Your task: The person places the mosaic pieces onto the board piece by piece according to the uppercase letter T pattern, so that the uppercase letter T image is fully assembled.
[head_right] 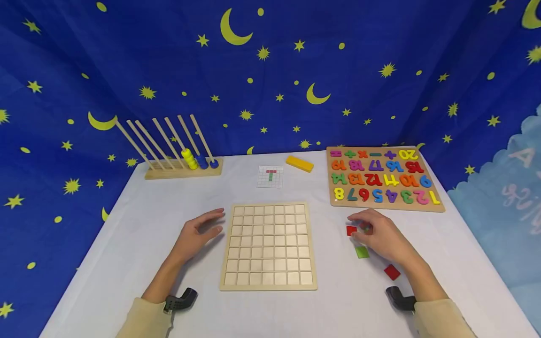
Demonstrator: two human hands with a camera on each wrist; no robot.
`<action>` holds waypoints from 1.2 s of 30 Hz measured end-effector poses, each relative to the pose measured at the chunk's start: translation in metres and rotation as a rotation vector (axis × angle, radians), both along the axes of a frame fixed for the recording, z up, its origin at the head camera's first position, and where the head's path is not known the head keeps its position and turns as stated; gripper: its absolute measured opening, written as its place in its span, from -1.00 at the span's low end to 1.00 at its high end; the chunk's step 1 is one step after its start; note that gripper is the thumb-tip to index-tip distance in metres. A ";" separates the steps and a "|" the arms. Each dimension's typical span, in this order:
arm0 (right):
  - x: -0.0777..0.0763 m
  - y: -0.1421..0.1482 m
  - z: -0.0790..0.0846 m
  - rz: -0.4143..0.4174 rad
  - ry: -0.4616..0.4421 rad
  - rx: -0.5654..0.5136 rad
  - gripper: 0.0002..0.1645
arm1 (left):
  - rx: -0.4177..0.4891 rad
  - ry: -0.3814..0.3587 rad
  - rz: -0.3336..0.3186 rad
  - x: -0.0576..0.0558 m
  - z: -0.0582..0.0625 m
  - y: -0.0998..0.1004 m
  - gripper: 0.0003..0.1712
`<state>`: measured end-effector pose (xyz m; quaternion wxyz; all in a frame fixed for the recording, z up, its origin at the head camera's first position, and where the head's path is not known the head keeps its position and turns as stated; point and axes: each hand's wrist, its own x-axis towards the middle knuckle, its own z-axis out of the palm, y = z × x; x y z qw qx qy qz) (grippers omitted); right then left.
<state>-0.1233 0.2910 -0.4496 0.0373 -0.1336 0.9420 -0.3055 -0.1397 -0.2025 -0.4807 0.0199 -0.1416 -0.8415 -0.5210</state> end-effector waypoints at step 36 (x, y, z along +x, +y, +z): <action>-0.006 -0.005 -0.004 0.043 -0.026 -0.004 -0.62 | -0.276 0.068 -0.140 0.002 -0.007 0.003 -0.48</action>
